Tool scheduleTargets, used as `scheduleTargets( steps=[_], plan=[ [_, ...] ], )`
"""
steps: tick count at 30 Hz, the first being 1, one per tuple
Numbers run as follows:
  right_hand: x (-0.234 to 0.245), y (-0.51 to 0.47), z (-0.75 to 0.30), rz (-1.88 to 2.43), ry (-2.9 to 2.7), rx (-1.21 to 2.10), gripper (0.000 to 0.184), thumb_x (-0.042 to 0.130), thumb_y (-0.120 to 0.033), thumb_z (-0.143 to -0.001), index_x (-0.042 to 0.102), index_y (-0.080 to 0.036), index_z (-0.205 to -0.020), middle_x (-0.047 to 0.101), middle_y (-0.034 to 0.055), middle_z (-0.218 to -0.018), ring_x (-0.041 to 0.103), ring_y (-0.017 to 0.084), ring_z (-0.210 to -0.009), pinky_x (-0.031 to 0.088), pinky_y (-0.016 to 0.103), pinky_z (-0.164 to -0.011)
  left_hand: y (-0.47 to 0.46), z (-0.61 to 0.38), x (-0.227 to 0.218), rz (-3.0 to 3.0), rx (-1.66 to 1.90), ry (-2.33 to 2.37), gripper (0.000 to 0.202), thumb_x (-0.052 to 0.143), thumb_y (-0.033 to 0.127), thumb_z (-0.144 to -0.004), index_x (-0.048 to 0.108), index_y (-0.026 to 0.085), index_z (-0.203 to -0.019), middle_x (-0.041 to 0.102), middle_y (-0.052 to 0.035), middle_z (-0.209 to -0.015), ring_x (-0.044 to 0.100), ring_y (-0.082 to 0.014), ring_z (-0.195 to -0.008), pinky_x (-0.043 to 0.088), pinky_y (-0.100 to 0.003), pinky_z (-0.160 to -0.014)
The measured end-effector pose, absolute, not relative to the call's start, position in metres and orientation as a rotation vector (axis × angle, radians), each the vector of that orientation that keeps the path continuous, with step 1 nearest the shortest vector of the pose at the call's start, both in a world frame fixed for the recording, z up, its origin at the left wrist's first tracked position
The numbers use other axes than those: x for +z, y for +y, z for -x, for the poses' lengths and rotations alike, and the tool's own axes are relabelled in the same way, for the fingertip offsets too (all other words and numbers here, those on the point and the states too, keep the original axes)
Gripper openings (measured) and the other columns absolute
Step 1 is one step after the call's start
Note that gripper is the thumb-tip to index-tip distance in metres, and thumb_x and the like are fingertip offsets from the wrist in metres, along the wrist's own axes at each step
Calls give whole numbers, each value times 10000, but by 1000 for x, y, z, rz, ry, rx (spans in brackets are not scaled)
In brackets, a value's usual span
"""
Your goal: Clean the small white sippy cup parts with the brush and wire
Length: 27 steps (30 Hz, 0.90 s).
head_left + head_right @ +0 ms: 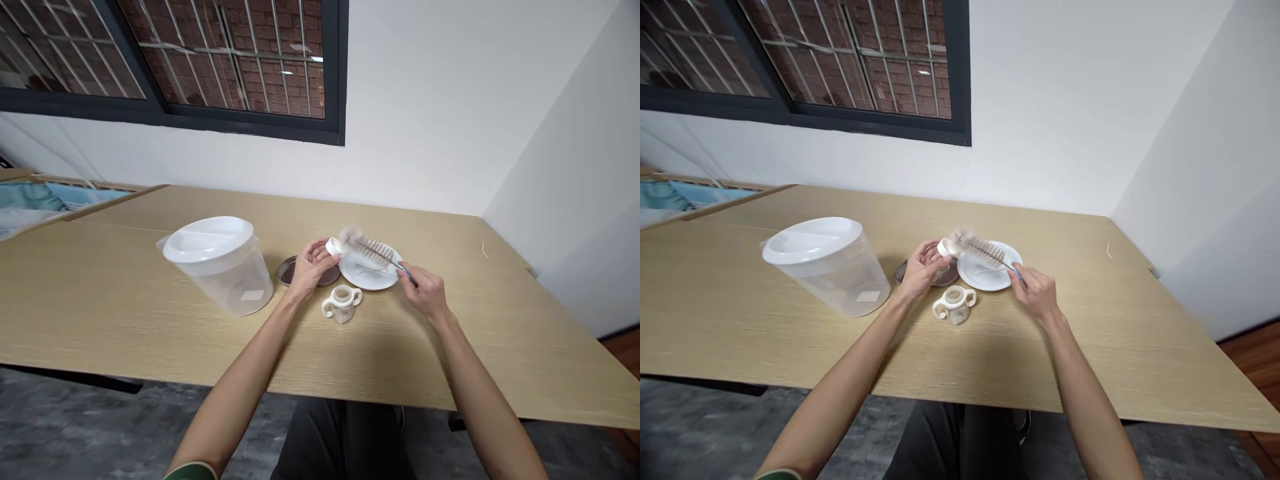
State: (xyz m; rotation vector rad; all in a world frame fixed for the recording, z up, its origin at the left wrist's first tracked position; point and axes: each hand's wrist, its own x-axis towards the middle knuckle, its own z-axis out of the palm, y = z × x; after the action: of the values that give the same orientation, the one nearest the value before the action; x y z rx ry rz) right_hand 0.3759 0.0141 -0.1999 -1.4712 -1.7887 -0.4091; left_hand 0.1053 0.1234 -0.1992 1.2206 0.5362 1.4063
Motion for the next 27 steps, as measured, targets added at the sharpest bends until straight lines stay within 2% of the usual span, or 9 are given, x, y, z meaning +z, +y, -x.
scheduleTargets(
  steps=[4,11,16,21,27],
  plan=[
    [-202,15,-375,1509,-1745,-539,450,412,-447,-1047,751,-154,-1090,715,63,-760,636,145,-634,346,279,-577,129,-103,-203,-1199,1448,556,618,946,307,-618,630,150,-1127,681,-128,-1145,642,-215,-1074,503,-317,-958],
    [-203,15,-374,1359,-1818,-531,400,443,-389,-1054,730,-123,-1136,694,51,-730,605,116,-598,378,258,-592,128,-102,-199,-1154,1424,553,642,957,336,-613,659,140,-1147,690,-143,-1143,653,-235,-1064,515,-308,-913],
    [-204,17,-377,1350,-1689,-640,318,515,-338,-1033,743,-119,-1065,704,57,-759,604,115,-592,355,260,-561,122,-105,-191,-968,1417,545,601,982,295,-568,672,127,-1055,713,-106,-1036,677,-160,-924,530,-219,-820],
    [-201,15,-373,1201,-1798,-594,273,542,-281,-1023,716,-96,-1124,681,41,-721,571,101,-563,357,252,-562,116,-104,-187,-888,1375,528,545,980,285,-569,675,101,-982,696,-66,-910,670,-135,-840,553,-259,-881],
    [-200,15,-380,1268,-1711,-670,230,570,-270,-1010,729,-116,-1071,671,28,-721,563,89,-564,346,248,-556,114,-103,-184,-859,1362,506,547,984,240,-552,694,108,-997,705,-71,-954,674,-144,-897,549,-251,-907]
  ],
)
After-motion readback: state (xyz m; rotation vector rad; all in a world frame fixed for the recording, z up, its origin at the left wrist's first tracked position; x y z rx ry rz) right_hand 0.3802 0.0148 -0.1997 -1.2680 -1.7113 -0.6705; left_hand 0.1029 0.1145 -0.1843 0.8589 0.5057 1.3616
